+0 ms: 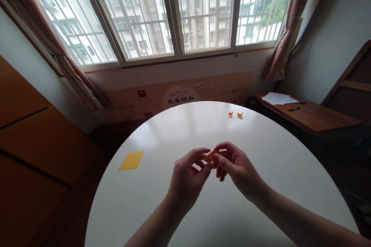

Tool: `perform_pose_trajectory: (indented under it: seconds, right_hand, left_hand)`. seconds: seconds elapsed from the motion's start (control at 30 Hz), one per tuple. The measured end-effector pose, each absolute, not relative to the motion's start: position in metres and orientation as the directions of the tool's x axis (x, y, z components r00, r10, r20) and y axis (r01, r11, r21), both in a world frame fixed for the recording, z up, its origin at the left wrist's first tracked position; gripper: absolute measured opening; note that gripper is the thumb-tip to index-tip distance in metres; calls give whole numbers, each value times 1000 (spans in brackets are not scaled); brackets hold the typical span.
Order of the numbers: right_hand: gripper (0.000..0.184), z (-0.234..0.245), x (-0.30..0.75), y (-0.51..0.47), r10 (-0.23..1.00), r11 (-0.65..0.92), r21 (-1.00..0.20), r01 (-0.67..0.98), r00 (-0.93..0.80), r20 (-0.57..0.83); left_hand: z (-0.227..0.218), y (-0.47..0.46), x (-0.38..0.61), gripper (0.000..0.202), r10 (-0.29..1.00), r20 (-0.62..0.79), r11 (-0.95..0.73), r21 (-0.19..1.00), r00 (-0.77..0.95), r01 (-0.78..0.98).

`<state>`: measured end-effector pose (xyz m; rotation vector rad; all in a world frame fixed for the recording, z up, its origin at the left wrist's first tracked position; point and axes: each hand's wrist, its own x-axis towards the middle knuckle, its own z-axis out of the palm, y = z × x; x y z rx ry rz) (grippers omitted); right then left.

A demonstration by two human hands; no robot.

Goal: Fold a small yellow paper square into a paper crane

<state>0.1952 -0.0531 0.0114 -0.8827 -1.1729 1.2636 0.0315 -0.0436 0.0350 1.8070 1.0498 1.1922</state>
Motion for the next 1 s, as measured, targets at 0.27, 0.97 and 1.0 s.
perform_pose_trajectory:
  seconds: [0.27,0.97,1.0]
  right_hand:
    - [29,15,197,-56,984,102,-957,-272,-112,137]
    - [32,21,199,-55,984,38,-941,-336,-149,94]
    - [33,21,198,-55,984,45,-942,-334,-146,99]
  left_hand:
    - [37,-41,31,21,929,304,-327,941,210,89]
    - [42,-37,29,19,948,184,-172,983,258,-66]
    - [43,-38,29,19,950,180,-170,984,256,-61]
